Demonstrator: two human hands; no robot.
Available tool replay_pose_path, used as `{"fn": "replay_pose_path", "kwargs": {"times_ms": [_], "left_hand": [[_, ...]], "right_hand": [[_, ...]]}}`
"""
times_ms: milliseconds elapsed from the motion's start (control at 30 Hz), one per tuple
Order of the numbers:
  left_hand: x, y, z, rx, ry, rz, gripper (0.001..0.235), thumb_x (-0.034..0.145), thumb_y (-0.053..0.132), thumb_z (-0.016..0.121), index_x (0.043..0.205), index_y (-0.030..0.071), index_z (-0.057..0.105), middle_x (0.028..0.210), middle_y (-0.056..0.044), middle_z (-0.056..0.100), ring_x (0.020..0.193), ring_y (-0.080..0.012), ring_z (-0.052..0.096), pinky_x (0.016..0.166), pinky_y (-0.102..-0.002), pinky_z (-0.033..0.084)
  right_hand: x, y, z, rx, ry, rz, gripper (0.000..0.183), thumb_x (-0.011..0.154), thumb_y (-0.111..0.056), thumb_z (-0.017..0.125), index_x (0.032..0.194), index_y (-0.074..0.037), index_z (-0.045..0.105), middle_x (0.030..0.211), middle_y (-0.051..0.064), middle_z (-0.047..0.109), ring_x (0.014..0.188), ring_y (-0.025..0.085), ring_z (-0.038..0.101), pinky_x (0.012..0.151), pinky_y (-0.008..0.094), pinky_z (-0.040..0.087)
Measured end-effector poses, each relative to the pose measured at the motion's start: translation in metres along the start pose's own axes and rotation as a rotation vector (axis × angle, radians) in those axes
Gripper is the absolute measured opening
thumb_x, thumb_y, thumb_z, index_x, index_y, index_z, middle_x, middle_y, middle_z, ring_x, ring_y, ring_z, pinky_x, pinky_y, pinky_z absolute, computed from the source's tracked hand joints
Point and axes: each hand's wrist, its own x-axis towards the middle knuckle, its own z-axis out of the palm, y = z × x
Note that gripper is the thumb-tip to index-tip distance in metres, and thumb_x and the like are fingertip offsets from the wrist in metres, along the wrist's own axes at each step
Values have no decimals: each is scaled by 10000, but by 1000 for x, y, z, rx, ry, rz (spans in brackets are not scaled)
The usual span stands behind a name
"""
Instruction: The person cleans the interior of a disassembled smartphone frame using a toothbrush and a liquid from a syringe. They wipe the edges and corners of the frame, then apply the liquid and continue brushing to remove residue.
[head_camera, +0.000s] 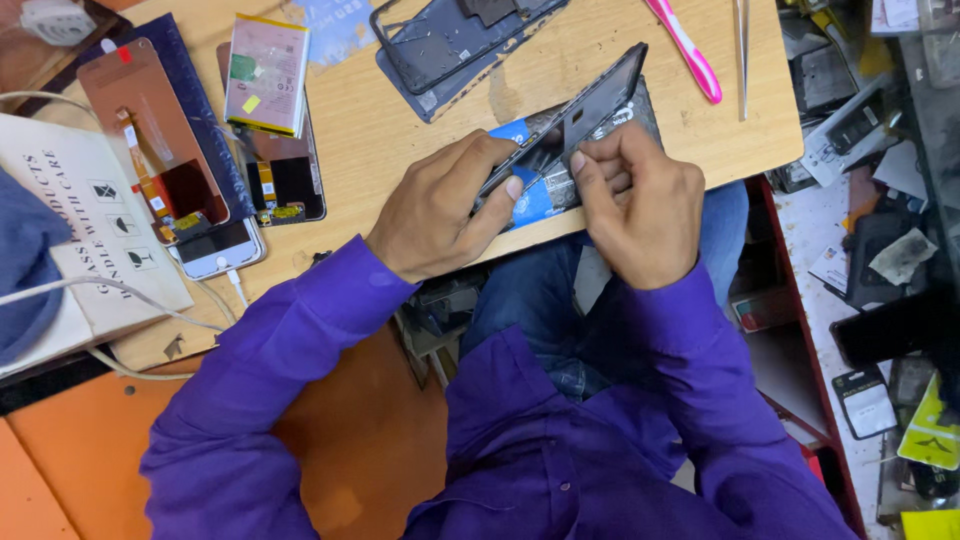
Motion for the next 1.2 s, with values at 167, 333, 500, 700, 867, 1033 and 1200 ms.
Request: {"fn": "replay_pose_path", "kwargs": {"times_ms": [167,333,500,700,867,1033,1200], "left_hand": [[-2,-2,-1,-35,-31,-29,293,1045,71,593,1320,-19,543,1049,-173,649,910,-331,699,807,-419,556],[-3,-6,-3,-33,-58,-15,272,1077,142,513,1305,-3,541,1050,-181,626,939,-352,680,836,-445,545],[-4,-8,-6,-68,-60,6,316,1117,206,452,1337,-8,530,1093,-199,625,988,-370,668,869,-450,544],[-6,-8,-6,-94,-43,-19,272,1141,200,435,1302,-3,517,1082,-203,627,961,-363,669,862,-435,537],[-7,-8,-5,-105,-45,-30,290,1129,195,426,1331,5,513,1084,-202,620,965,-365,669,859,-451,533],[-8,-10,-3,-86,-27,-9,283,1147,204,427,1338,13,510,1062,-196,621,941,-351,672,833,-432,539],[-9,-10,-2,-78,-25,-22,272,1150,212,437,1317,14,521,1093,-198,628,944,-361,675,857,-450,544]], "right_hand": [[-4,-3,2,-13,-14,-11,105,997,-60,748,984,24,687,775,106,716,674,135,707,644,278,547],[-10,-8,7,-10,-14,-11,87,1006,-46,739,998,21,684,775,106,712,681,146,713,642,274,542],[-15,-14,13,19,-52,-25,93,1000,-43,742,989,25,679,779,109,718,663,134,700,637,271,546],[-22,-20,23,65,-56,-62,103,1007,-38,748,987,28,672,798,102,726,672,111,689,645,260,548],[-29,-25,30,102,-115,-37,103,983,-38,744,970,31,668,768,95,716,642,105,684,607,255,532],[-33,-26,33,101,-61,-48,96,1009,-45,740,1000,25,676,779,94,712,669,109,686,640,254,544],[-35,-25,33,36,-22,-44,100,1016,-56,754,981,13,690,776,101,715,666,113,688,638,262,541]]}}
